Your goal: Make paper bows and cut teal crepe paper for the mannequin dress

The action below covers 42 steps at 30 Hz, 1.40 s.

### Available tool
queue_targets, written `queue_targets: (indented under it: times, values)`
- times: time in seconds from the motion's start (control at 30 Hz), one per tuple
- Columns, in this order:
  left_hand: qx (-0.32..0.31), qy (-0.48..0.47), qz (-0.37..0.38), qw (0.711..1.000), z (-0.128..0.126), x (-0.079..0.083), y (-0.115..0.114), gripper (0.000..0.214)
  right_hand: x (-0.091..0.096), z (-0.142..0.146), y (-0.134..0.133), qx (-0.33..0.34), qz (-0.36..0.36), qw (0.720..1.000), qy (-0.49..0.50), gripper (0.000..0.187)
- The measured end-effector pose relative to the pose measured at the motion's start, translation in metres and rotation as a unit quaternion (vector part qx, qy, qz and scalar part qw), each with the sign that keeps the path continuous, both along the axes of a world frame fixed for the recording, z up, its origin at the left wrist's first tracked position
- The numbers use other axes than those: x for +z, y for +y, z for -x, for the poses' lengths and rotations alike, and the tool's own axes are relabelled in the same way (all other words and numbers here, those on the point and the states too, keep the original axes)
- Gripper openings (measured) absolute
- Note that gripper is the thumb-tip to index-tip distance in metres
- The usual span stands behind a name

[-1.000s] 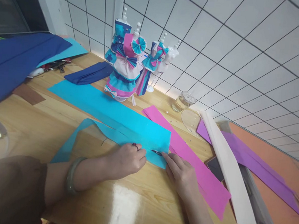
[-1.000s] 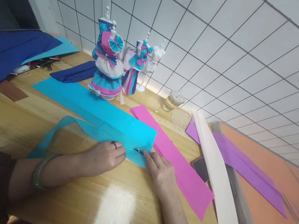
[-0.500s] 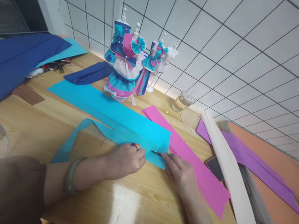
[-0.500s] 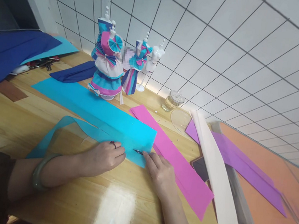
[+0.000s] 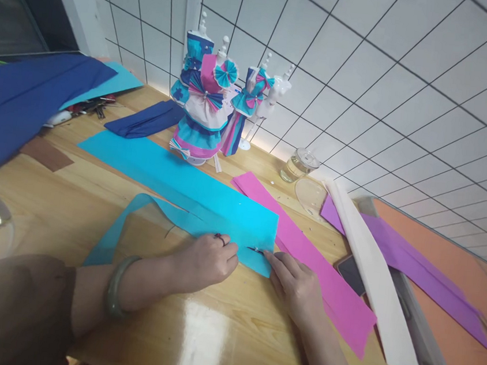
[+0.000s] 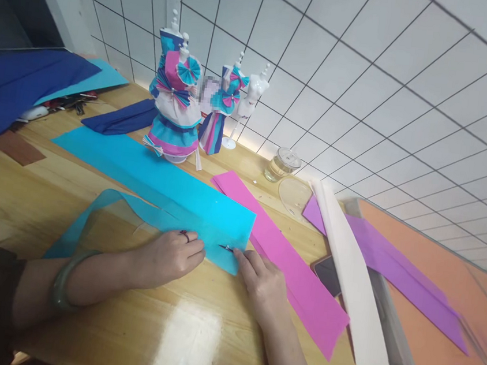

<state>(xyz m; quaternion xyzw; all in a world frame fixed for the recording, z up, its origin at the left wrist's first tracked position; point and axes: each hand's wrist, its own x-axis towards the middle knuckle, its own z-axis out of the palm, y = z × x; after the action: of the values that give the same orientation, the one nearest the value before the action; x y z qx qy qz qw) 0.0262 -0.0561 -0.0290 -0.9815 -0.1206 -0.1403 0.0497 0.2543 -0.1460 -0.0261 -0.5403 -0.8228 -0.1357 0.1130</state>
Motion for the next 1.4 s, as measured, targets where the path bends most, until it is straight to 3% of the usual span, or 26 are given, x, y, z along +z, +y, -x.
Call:
queue_targets:
  times: [0.77, 1.4]
  values:
    - [0.003, -0.018, -0.031, 0.999, 0.001, -0.002, -0.002, 0.008, 0.001, 0.021, 0.010, 0.011, -0.015, 0.999, -0.040, 0.037]
    - [0.008, -0.029, -0.024, 0.999, 0.001, -0.001, -0.002, 0.008, -0.001, 0.018, 0.011, 0.012, -0.017, 0.999, -0.031, 0.040]
